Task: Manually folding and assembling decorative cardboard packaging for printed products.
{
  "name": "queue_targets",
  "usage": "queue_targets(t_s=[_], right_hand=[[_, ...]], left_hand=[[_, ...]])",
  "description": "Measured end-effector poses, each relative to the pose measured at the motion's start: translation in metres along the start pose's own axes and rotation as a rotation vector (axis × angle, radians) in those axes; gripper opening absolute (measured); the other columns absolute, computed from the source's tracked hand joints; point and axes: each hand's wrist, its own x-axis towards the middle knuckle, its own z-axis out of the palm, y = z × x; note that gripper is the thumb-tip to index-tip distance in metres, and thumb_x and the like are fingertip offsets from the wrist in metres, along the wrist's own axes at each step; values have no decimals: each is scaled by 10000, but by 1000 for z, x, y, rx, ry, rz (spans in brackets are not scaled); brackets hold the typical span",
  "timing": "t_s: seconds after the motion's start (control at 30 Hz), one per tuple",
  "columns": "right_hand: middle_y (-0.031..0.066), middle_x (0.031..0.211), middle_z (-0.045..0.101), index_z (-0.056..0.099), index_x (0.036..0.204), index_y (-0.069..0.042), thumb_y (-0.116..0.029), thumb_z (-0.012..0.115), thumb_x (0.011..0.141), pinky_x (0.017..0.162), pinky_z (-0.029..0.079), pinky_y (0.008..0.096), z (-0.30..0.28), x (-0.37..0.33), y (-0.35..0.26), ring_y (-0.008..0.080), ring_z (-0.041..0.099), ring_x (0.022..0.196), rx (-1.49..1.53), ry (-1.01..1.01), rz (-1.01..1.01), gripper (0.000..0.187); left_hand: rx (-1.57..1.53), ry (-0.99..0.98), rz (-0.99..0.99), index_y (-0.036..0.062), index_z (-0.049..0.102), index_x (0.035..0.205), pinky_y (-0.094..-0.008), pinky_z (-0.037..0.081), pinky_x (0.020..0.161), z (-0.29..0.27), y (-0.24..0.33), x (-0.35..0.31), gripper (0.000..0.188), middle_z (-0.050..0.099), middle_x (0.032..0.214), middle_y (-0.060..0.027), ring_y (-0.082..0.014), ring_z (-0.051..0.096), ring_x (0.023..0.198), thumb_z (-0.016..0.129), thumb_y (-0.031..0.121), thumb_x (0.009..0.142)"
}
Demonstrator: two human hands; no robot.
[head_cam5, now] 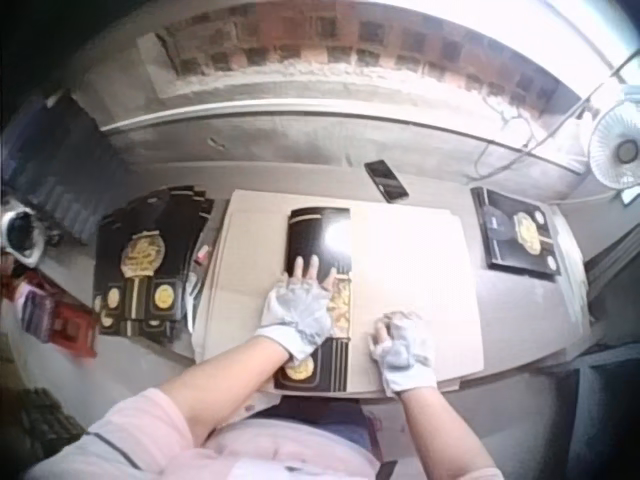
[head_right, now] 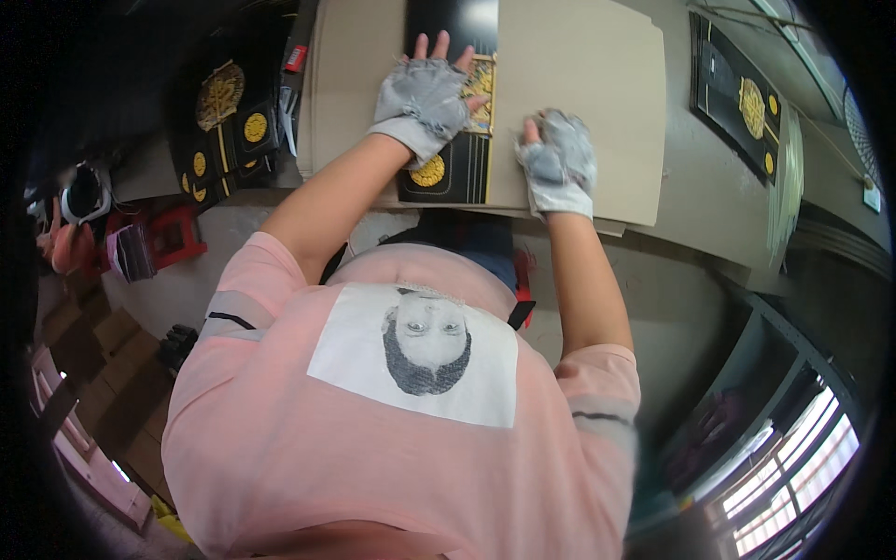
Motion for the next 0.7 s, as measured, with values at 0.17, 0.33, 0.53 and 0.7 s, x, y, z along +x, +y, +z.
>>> queue_targets(t_s=[0.17, 0.33, 0.53, 0.7], right_hand=[[118, 802, 714, 727, 960, -76, -469, 710, 948, 738, 541, 447, 25, 26, -5, 301, 704, 779, 466, -666, 65, 393], [29, 723, 674, 704, 891, -88, -425, 753, 935, 623, 495, 344, 9, 42, -31, 145, 619, 613, 503, -967, 494, 343], [42, 826, 700, 689, 1114, -62, -369, 704, 988, 598, 521, 328, 24, 32, -24, 165, 650, 675, 508, -858, 391, 332], [40, 749, 697, 744, 1011, -94, -412, 684, 968, 626, 505, 357, 13, 30, -32, 177, 643, 666, 536, -816, 405, 326]], left_hand=[[18, 29, -10, 223, 332, 1652, -560, 200, 1273, 13, 0, 3, 832, 214, 1732, -187, -413, 205, 1593, 462, 708, 988], [-118, 252, 112, 74, 456, 1567, -505, 317, 1241, -30, 5, -11, 768, 416, 1623, -232, -380, 404, 1499, 544, 579, 995], [-7, -275, 27, 53, 375, 1609, -532, 286, 1254, -53, 11, -17, 810, 318, 1671, -254, -411, 309, 1550, 515, 579, 1010], [18, -122, 269, 216, 405, 1616, -589, 277, 1231, -6, -1, -89, 866, 303, 1693, -198, -421, 297, 1552, 599, 687, 916]])
